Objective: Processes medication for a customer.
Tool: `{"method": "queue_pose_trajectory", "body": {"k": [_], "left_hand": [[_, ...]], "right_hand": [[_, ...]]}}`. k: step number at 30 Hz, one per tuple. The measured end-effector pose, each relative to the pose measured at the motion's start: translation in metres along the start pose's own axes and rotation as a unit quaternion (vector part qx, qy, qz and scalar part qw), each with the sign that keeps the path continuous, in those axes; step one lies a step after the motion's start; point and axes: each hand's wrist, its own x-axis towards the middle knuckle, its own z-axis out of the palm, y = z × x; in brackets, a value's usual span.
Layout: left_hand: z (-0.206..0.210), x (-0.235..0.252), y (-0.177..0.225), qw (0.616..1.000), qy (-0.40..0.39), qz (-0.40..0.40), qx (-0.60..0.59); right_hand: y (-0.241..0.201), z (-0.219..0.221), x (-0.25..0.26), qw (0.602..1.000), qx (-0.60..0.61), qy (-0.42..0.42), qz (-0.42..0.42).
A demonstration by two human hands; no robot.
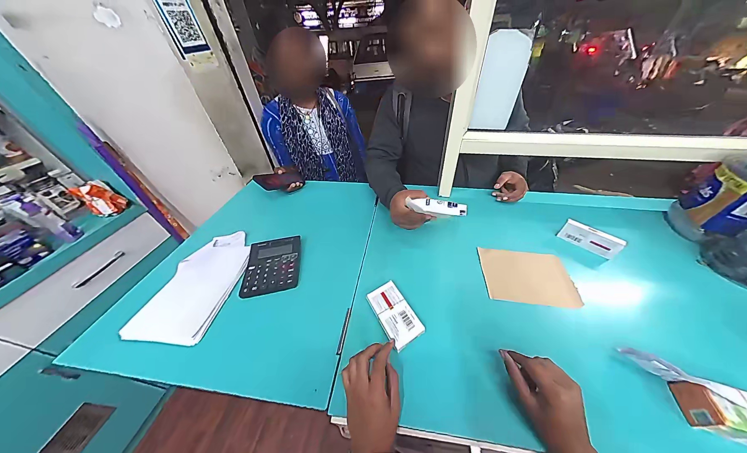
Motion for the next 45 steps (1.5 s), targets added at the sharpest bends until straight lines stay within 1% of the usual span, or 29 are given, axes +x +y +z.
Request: {"method": "queue_pose_trajectory", "body": {"k": [5, 8, 13, 16, 26, 30, 35, 45], "left_hand": [[-0.001, -0.003, -0.002, 0.999, -0.007, 0.016, -0.028], [0.0, -0.002, -0.002, 0.999, 0.004, 0.023, -0.027], [-0.001, -0.007, -0.003, 0.999, 0.01, 0.023, -0.024], [0.003, -0.007, -0.002, 0.999, 0.011, 0.023, -0.035], [0.001, -0.007, -0.004, 0.998, 0.009, 0.023, -0.054], [-0.001, -0.006, -0.006, 0.996, -0.013, 0.047, -0.068], [-0.004, -0.007, -0.012, 0.99, -0.047, 0.1, -0.09], [-0.008, -0.006, -0.015, 0.986, -0.042, 0.123, -0.108]], "right_hand": [[0.0, 0.0, 0.0, 1.0, -0.005, -0.003, -0.009], [0.0, 0.0, 0.001, 1.0, 0.004, 0.003, -0.007], [0.001, -0.002, -0.002, 0.999, 0.034, 0.036, 0.009], [0.005, -0.004, 0.003, 0.998, 0.031, 0.052, 0.012], [0.002, -0.003, 0.003, 0.997, 0.05, 0.054, 0.025], [0.001, -0.004, 0.002, 0.996, 0.029, 0.069, 0.043], [-0.002, -0.007, 0.002, 0.994, -0.006, 0.082, 0.065], [-0.004, -0.005, 0.001, 0.994, -0.062, 0.053, 0.078]]}}
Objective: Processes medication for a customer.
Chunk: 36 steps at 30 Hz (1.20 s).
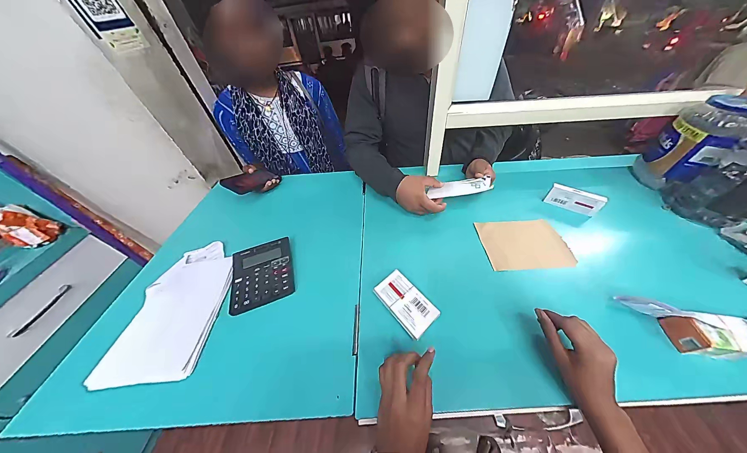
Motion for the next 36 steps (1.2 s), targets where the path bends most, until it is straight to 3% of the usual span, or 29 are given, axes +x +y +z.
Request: {"method": "queue_pose_trajectory", "body": {"k": [6, 11, 17, 22, 28, 32, 36], "left_hand": [[0.002, -0.001, 0.0, 1.0, -0.001, 0.014, 0.002], [0.0, -0.005, 0.002, 1.0, -0.013, 0.014, 0.005], [-0.003, -0.004, 0.0, 0.999, -0.048, 0.02, 0.002], [0.002, -0.003, 0.003, 0.999, -0.022, 0.013, 0.047], [0.006, -0.001, 0.005, 0.996, -0.022, -0.005, 0.088], [0.008, -0.003, 0.013, 0.992, -0.034, -0.039, 0.115], [0.028, -0.029, 0.047, 0.982, -0.058, -0.044, 0.174]], "right_hand": [[0.002, -0.009, -0.004, 1.0, 0.002, 0.001, 0.013], [0.002, -0.013, -0.028, 0.998, -0.011, -0.067, 0.01], [-0.001, -0.018, -0.048, 0.995, -0.037, -0.087, 0.017], [-0.009, -0.032, -0.074, 0.984, -0.111, -0.143, 0.006], [-0.013, -0.043, -0.117, 0.977, -0.146, -0.15, 0.03], [-0.004, -0.052, -0.137, 0.98, -0.11, -0.166, 0.012], [0.021, -0.077, -0.152, 0.974, -0.049, -0.221, -0.008]]}}
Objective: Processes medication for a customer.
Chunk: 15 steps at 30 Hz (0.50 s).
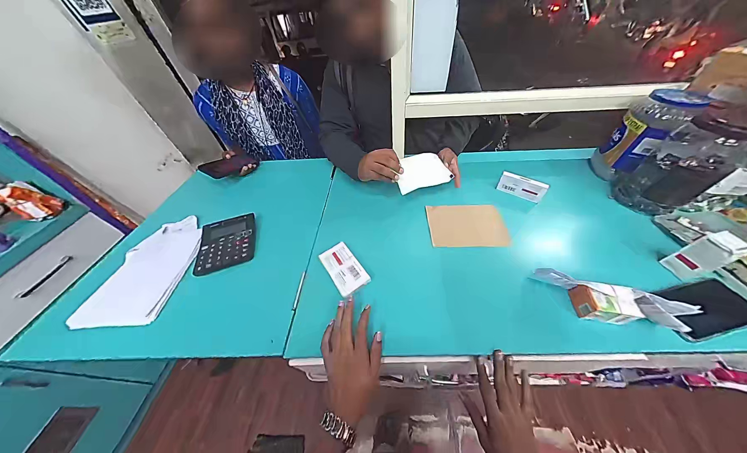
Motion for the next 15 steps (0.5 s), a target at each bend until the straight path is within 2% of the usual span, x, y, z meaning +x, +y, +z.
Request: {"method": "queue_pose_trajectory", "body": {"k": [3, 6, 8, 11, 13, 15], "left_hand": [[0.012, -0.031, 0.047, 0.999, -0.028, -0.012, 0.01], [0.027, -0.06, 0.106, 0.997, -0.06, -0.031, -0.023], [0.04, -0.077, 0.147, 0.994, -0.092, -0.041, -0.048], [0.046, -0.098, 0.196, 0.986, -0.142, -0.053, -0.067], [0.044, -0.096, 0.217, 0.987, -0.13, -0.048, -0.078], [0.035, -0.081, 0.231, 0.991, -0.089, -0.032, -0.098]], "right_hand": [[0.039, -0.024, -0.029, 0.987, 0.122, -0.102, 0.014], [0.089, -0.062, -0.062, 0.954, 0.202, -0.194, 0.102], [0.129, -0.087, -0.086, 0.94, 0.195, -0.23, 0.161], [0.182, -0.121, -0.132, 0.929, 0.17, -0.227, 0.238], [0.208, -0.141, -0.151, 0.936, 0.136, -0.181, 0.269], [0.227, -0.156, -0.162, 0.93, 0.115, -0.178, 0.3]]}}
